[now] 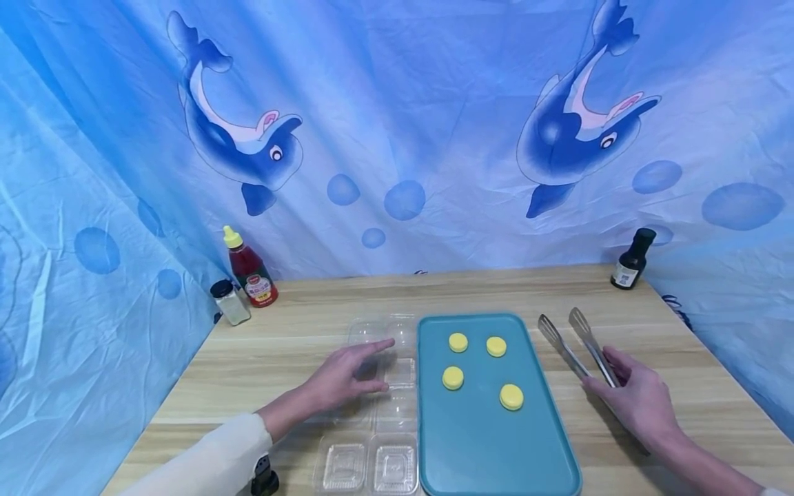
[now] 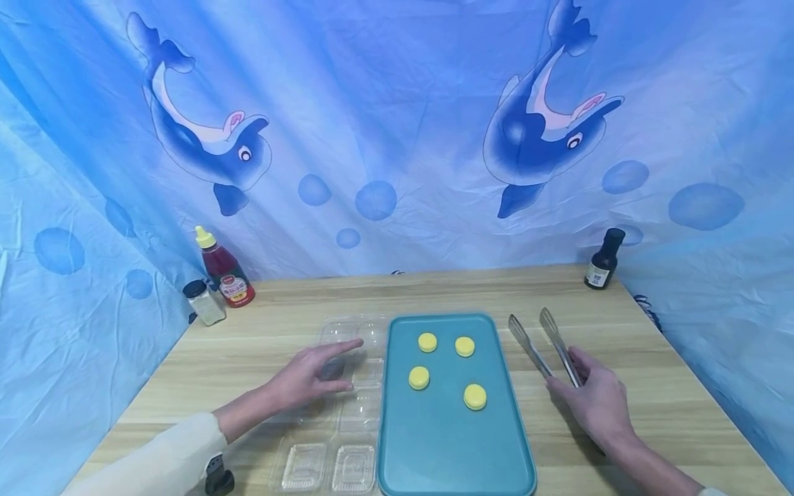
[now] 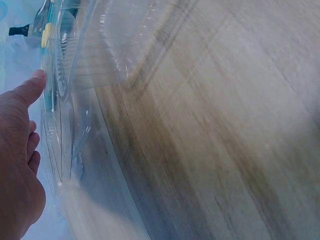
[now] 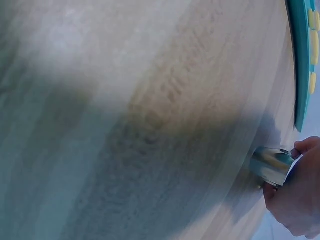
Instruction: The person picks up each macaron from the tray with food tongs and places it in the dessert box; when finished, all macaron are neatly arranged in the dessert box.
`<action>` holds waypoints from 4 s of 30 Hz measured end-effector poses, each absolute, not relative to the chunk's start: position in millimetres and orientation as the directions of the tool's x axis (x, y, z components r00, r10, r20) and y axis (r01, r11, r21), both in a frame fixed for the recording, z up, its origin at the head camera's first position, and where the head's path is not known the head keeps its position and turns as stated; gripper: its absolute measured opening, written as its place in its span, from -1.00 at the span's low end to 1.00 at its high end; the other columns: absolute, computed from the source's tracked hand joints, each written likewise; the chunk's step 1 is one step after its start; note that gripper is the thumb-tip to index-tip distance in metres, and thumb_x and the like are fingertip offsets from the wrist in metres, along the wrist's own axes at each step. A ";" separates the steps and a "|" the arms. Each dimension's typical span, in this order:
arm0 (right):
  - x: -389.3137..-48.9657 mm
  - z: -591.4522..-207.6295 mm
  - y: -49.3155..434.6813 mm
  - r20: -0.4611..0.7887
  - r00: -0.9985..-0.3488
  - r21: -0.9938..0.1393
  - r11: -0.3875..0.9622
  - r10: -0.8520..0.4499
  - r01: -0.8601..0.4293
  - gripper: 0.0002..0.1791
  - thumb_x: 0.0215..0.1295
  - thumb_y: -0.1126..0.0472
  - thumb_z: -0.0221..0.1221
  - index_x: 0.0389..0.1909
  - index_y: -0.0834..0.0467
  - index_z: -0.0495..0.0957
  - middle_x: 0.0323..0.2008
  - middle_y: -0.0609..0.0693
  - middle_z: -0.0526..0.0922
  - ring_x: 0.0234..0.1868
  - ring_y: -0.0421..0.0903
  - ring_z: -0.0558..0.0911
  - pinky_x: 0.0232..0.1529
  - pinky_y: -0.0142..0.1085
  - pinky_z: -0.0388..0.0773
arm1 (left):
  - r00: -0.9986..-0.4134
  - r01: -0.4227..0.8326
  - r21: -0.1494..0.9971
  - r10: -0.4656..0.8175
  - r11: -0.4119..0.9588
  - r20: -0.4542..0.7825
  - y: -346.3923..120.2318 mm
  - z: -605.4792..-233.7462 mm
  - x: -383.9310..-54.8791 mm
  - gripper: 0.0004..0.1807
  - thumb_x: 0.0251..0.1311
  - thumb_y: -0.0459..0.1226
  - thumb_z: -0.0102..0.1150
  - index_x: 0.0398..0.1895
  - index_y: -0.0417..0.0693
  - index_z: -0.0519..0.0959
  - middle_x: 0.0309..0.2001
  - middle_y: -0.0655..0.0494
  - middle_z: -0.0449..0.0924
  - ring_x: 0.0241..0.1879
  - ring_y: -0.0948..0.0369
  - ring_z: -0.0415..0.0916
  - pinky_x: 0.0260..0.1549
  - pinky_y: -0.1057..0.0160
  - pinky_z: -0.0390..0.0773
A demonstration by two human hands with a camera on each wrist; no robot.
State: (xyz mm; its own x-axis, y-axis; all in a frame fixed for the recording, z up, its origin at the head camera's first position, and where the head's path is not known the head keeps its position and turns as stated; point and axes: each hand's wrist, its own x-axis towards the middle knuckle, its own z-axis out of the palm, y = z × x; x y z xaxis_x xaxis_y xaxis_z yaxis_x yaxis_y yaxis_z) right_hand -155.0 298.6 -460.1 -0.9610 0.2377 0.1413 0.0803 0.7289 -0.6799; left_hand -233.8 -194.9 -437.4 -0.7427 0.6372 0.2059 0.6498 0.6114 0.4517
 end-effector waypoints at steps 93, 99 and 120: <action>-158.4 -418.2 252.2 0.093 -0.982 -0.676 0.713 -0.166 -0.185 -0.47 0.35 0.37 0.38 0.33 0.28 0.61 0.13 0.22 0.74 -0.33 -0.13 0.60 -0.49 -0.37 0.52 | -0.755 0.616 0.506 0.636 0.603 0.162 -191.7 -438.1 -238.4 -0.14 0.16 -0.12 0.59 0.52 -0.10 0.44 0.47 0.06 0.48 0.44 0.02 0.44 0.44 -0.11 0.40; -165.8 -405.0 238.0 0.103 -0.972 -0.681 0.697 -0.210 -0.222 -0.46 0.36 0.36 0.38 0.35 0.27 0.60 -0.15 0.02 0.75 -0.52 -0.17 0.50 -0.61 -0.37 0.45 | -0.764 0.601 0.519 0.629 0.608 0.147 -191.5 -436.0 -238.8 -0.11 0.14 -0.09 0.59 0.53 -0.08 0.43 0.48 0.10 0.47 0.45 0.05 0.42 0.46 -0.08 0.38; -177.6 -407.4 163.0 0.169 -0.894 -0.725 0.563 -0.415 -0.398 -0.49 0.28 0.45 0.35 0.27 0.27 0.66 -0.37 -0.04 0.72 -0.68 -0.26 0.43 -0.71 -0.40 0.38 | -0.763 0.601 0.520 0.629 0.607 0.148 -190.4 -434.9 -238.1 -0.10 0.12 -0.09 0.61 0.53 -0.06 0.44 0.48 0.09 0.47 0.45 0.03 0.43 0.45 -0.12 0.38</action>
State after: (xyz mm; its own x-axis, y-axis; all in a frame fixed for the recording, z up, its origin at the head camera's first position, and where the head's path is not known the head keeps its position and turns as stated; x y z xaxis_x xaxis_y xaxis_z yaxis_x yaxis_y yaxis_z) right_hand -177.6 163.0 -407.4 -0.8941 -0.4148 0.1686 -0.3977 0.5628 -0.7247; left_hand -238.1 -190.4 -434.9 -0.7633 0.6289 0.1476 0.6008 0.6072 0.5199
